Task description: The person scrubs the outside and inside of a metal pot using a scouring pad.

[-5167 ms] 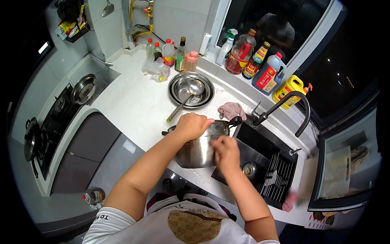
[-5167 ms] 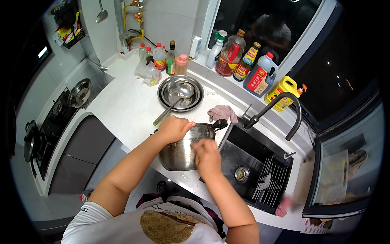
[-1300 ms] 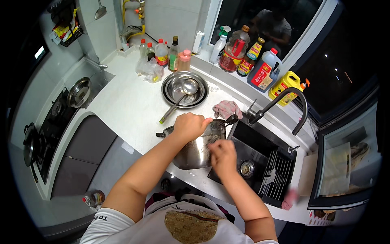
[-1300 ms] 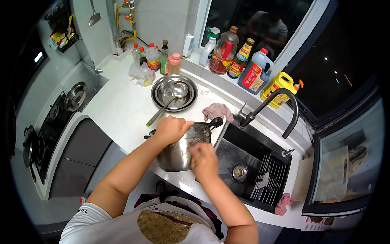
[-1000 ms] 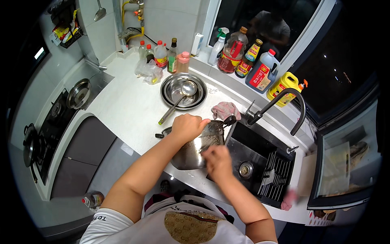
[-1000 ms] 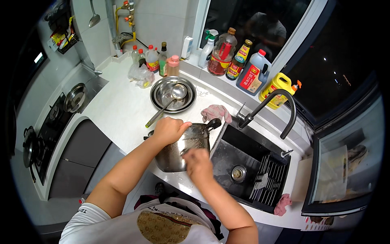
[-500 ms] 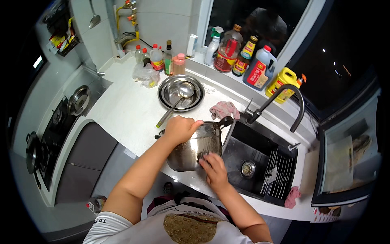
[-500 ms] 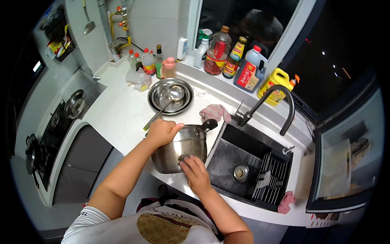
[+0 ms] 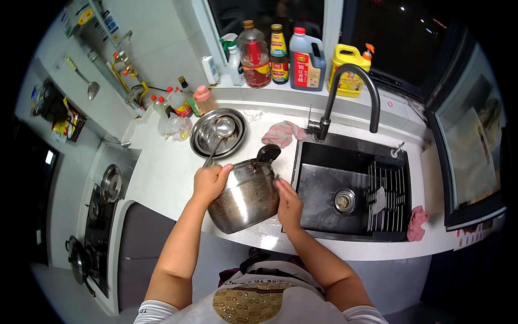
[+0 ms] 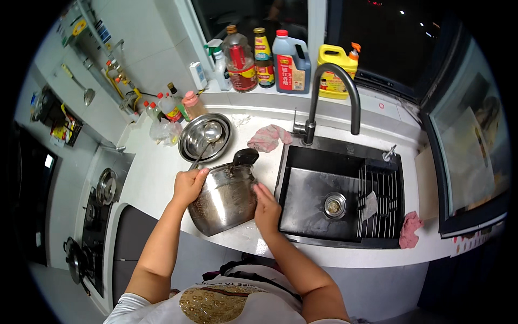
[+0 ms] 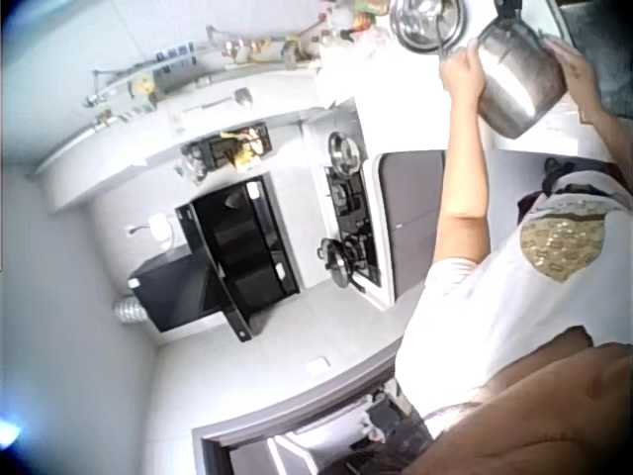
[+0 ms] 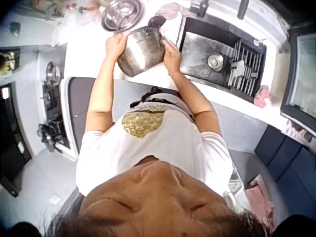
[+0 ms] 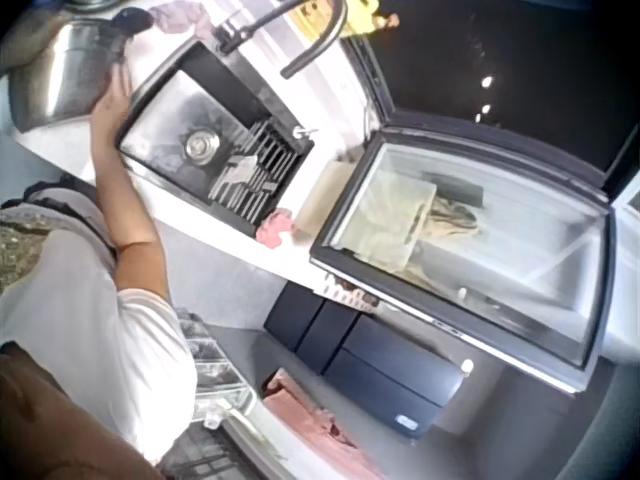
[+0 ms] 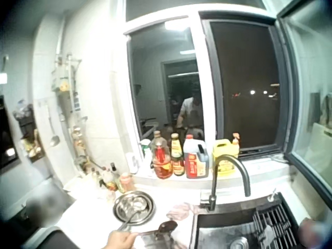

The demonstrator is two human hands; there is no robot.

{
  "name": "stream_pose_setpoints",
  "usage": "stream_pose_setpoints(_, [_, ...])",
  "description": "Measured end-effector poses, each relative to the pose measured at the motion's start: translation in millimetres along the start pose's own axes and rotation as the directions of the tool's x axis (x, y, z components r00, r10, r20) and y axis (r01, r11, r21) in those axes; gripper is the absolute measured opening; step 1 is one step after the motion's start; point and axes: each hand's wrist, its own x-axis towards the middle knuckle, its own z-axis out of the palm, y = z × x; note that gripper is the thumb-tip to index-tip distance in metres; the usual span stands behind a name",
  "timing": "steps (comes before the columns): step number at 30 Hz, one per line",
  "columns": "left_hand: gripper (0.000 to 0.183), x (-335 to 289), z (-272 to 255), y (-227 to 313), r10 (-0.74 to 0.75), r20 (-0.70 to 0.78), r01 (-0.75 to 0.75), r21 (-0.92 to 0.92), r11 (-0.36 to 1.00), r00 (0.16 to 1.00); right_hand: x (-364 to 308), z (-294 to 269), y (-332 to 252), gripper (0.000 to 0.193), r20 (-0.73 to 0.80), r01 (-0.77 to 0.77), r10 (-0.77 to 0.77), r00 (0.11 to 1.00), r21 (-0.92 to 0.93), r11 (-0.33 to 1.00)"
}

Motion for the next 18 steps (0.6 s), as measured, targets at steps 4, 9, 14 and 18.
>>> stream_pose_setpoints(4, [0.053, -3.6, 3.4, -9.4, -0.013, -0.005, 0.013, -0.041, 0.999, 1.0, -16.9, -9.6, -1.0, 0.034, 0.076, 0.059, -0.056, 0.996, -0.048, 0.997])
stream_pose_setpoints(9, [0.054, -1.2, 3.7, -10.5, 0.02, -0.011, -0.021, -0.07, 0.997, 1.0, -29.5, -16.2, 5.3, 0.036, 0.077, 0.347, -0.341, 0.937, -0.08, 0.934])
stream_pose_setpoints(14, [0.054, -2.4, 2.2, -7.0, -0.001, -0.008, 0.0, -0.047, 0.999, 1.0, -37.0, -24.9, 0.4, 0.036, 0.094, 0.213, -0.209, 0.973, -0.032, 0.976])
stream_pose_setpoints(18, [0.054, 0.1, 3.9, -0.4, -0.005, -0.006, 0.005, -0.057, 0.998, 1.0, -38.0, -26.9, -1.0, 0.036, 0.113, 0.368, -0.362, 0.925, -0.031, 0.929])
